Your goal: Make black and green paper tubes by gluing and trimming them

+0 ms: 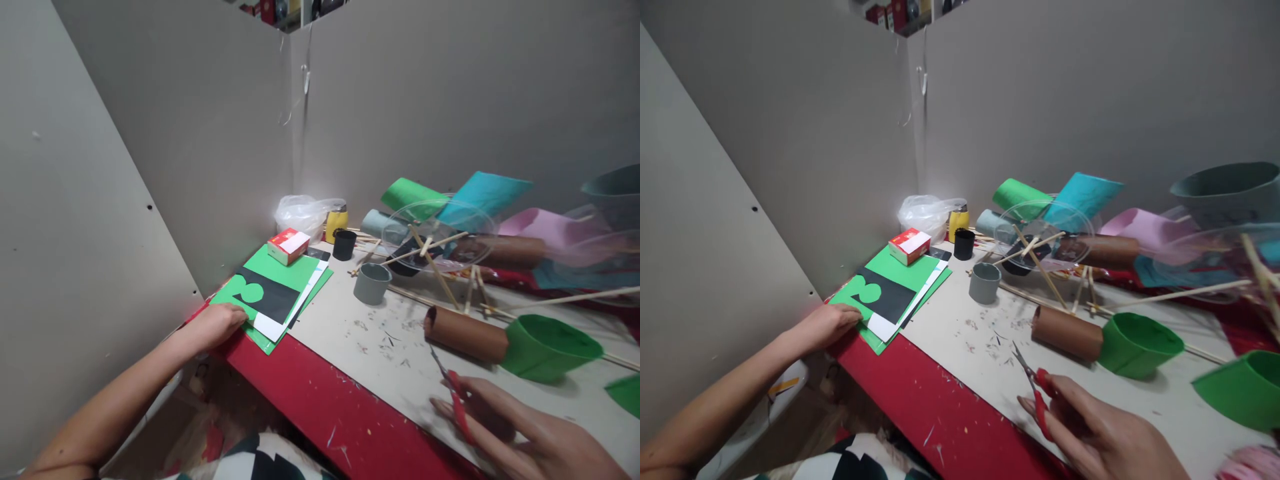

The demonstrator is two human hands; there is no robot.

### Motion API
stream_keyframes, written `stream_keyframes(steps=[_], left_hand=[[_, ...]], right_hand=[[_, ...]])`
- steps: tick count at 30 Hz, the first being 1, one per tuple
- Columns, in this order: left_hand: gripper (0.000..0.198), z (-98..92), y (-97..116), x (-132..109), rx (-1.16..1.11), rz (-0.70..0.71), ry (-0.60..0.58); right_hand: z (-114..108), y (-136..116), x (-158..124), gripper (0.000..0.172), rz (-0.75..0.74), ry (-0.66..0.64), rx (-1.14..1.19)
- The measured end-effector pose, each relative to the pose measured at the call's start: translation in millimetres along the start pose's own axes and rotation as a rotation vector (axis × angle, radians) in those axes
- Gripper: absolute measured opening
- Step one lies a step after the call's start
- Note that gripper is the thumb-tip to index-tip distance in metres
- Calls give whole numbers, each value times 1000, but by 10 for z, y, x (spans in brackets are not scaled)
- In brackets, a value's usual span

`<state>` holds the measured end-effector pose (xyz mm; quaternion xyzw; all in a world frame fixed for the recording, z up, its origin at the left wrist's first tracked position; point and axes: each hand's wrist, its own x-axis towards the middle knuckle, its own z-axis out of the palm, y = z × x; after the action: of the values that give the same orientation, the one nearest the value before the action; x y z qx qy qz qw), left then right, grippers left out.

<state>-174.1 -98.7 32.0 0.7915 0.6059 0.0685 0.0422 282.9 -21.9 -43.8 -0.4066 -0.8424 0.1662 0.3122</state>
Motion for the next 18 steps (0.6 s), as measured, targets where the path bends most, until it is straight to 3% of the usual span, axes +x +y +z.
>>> stream_keyframes(steps=[9, 14, 18], left_hand=[[27, -131, -195, 7, -19, -184, 313], [29, -220, -169, 112, -106, -113, 213], [28, -152, -80, 310, -103, -60, 130]], right_hand=[[-19, -39, 43, 35, -63, 1, -42], [-35, -77, 61, 30, -116, 23, -56], [-73, -177, 106, 36, -167, 62, -49]])
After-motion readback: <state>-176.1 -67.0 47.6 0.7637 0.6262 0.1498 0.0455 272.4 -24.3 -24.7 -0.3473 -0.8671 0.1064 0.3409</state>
